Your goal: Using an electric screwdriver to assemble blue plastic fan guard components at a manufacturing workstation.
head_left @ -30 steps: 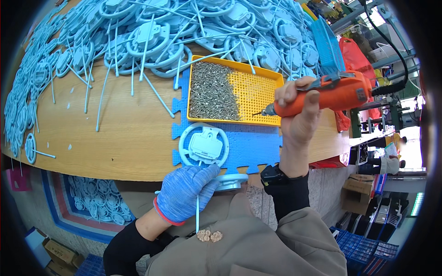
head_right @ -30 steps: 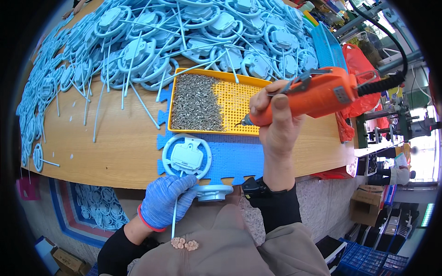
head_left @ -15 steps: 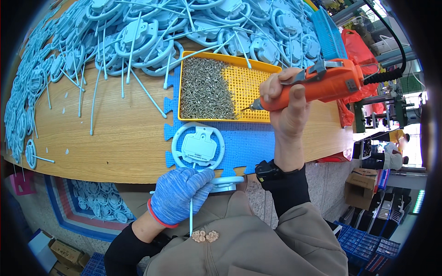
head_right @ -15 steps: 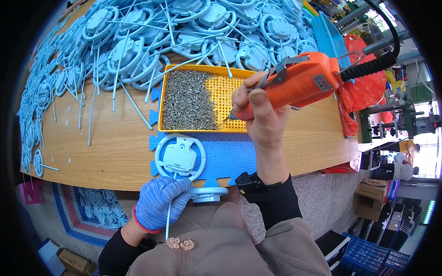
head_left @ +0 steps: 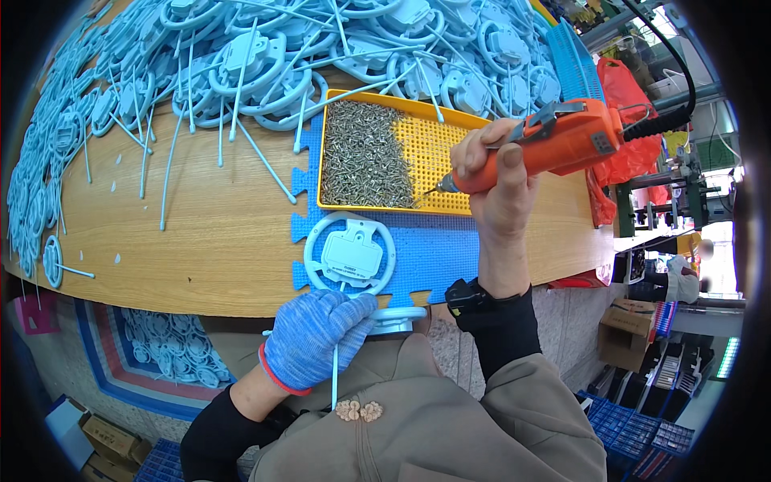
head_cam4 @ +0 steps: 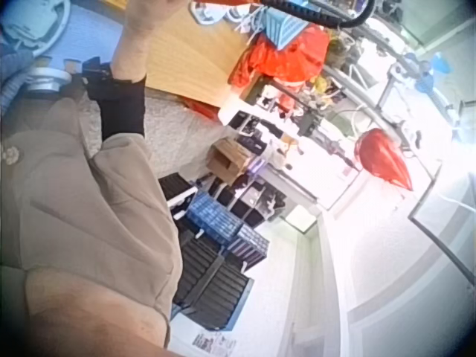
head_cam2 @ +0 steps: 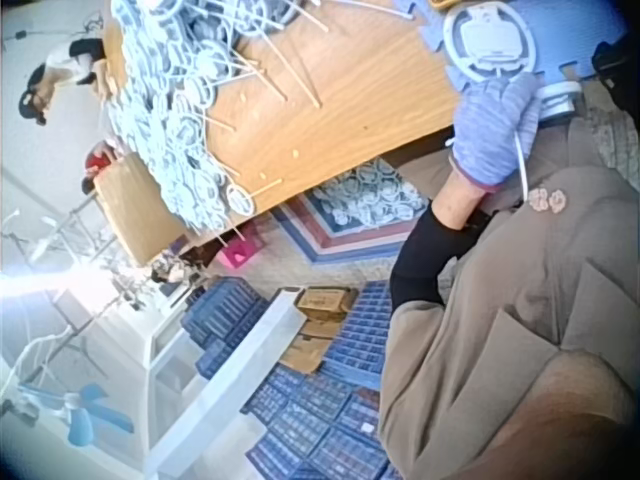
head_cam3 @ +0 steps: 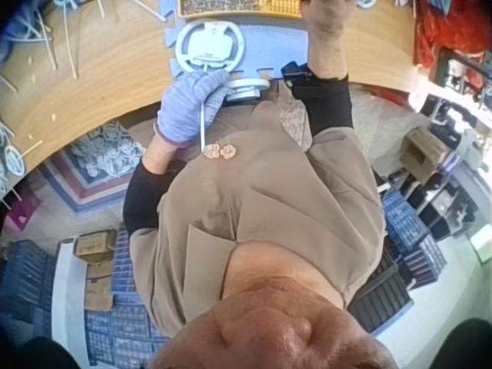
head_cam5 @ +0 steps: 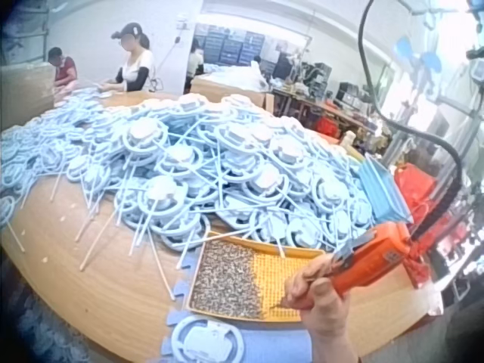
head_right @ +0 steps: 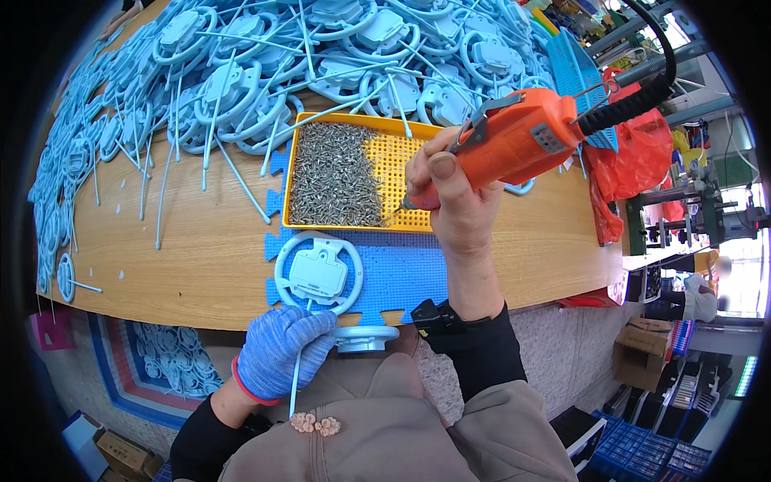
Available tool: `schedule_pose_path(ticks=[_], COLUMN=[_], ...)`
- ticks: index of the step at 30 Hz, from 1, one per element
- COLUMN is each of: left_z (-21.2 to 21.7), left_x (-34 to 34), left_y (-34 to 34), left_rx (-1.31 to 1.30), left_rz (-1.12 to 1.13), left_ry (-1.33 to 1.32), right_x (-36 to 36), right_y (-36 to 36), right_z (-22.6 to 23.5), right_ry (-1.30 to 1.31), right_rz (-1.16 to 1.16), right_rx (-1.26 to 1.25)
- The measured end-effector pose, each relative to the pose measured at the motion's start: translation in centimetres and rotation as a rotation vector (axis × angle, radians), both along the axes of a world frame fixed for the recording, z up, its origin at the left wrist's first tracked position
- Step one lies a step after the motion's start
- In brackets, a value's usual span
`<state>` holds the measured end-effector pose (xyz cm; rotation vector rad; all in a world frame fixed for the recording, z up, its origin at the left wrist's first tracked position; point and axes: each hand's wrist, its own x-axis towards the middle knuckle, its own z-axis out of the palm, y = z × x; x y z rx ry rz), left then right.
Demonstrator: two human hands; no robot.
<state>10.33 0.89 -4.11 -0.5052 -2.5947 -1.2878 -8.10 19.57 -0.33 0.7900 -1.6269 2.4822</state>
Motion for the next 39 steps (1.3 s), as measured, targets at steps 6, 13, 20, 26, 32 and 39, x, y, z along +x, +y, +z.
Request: schedule_pose_path(ticks=[6,13,20,26,32,39], left_z=[-0.2,0.2,-0.3,-0.6,-0.2,-0.1], left_x=[0.4,0.4,0.7,0.8,0.5,0.5], left_y=[-0.1,-0.2,-0.4,-0.6,-0.8,-0.7], left_rx=[0.011,-0.019,0.005,0.018,0.019,0.01], left_rz=[0.015,-0.009,-0.011,-0.012,-0.037,-0.036], left_ry=[-0.011,-0.083,-0.024,-0.024,-0.057,-0.085], right_x=[0.3,5.2,6.5,6.3,6.1,6.1], right_y=[0.1,-3.6,-5.9,-6.3,-6.4,-6.6], right_z=[1.4,4.3,2.9,2.7,2.9,2.1], right_ry=[-0.021,0.015,-0.081,-0.028,0.031,0.021], right_rz=[-0.027,0.162,0.266,0.264,0.209,0.312], right_rx=[-0.043,0.03,-0.067,-0.02,0.214,0.027])
